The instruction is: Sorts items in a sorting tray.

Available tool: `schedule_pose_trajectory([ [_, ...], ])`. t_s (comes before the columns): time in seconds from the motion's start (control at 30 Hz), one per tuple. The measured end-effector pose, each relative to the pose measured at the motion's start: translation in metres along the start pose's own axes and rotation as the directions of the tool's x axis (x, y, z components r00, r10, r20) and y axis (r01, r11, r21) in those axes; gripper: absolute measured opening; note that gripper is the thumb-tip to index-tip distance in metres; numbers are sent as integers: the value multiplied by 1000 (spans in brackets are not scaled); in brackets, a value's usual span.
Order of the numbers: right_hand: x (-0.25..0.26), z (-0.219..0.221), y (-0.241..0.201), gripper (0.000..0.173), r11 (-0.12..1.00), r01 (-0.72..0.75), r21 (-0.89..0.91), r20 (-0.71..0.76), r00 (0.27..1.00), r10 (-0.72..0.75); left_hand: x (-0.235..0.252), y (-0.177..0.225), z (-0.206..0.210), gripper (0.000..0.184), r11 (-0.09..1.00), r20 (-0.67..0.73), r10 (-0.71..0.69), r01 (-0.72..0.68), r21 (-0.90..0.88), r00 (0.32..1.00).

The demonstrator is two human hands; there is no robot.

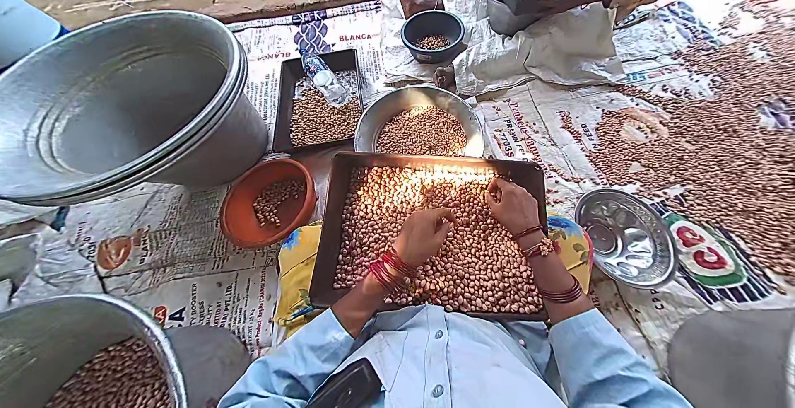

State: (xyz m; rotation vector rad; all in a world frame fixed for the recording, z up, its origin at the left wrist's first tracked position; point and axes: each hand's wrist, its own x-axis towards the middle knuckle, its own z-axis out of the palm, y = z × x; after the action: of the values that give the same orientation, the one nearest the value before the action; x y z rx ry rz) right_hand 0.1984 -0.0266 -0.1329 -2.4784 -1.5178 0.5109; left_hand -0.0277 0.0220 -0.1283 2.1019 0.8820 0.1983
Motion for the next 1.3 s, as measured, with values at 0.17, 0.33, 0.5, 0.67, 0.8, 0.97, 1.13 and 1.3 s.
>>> schedule_pose_trajectory([
  [0.17, -6, 1, 16, 21, 935, 51, 351, -135, 991, -3, 18, 27, 29, 27, 962, 147, 142, -171, 212, 979],
  [0.33, -11, -1, 31, 15, 669, 81, 739, -203, 973, 106, 29, 34, 50, 27, 870, 249, 168, -262, 418, 954],
  [0.5, -8, -10, 20, 16, 942, 85, 324, -223, 975, -11, 31, 46, 53, 28, 841, 316, 44, -205, 500, 948],
  [0.67, 6, 5, 5, 25, 988, 99, 117, -161, 984, -80, 29, 34, 34, 27, 955, 292, 60, -140, 262, 954],
  [0.8, 11, 10, 3, 25, 991, 94, 93, -168, 983, -78, 20, -13, -15, 11, 849, 19, 56, -38, -527, 998],
  [0.97, 13, 13, 4, 27, 991, 71, 111, -175, 983, -50, -1, -47, -52, 26, 705, -190, -203, 9, -709, 961],
  [1.13, 13, 9, 4, 30, 981, 42, 191, -157, 987, -12, -8, -30, -37, 25, 973, -143, -229, 229, -13, 963],
  [1.3, 6, 13, 15, 13, 672, 28, 740, -69, 997, 35, -3, -18, -18, 31, 923, -73, -274, 283, 261, 959],
])
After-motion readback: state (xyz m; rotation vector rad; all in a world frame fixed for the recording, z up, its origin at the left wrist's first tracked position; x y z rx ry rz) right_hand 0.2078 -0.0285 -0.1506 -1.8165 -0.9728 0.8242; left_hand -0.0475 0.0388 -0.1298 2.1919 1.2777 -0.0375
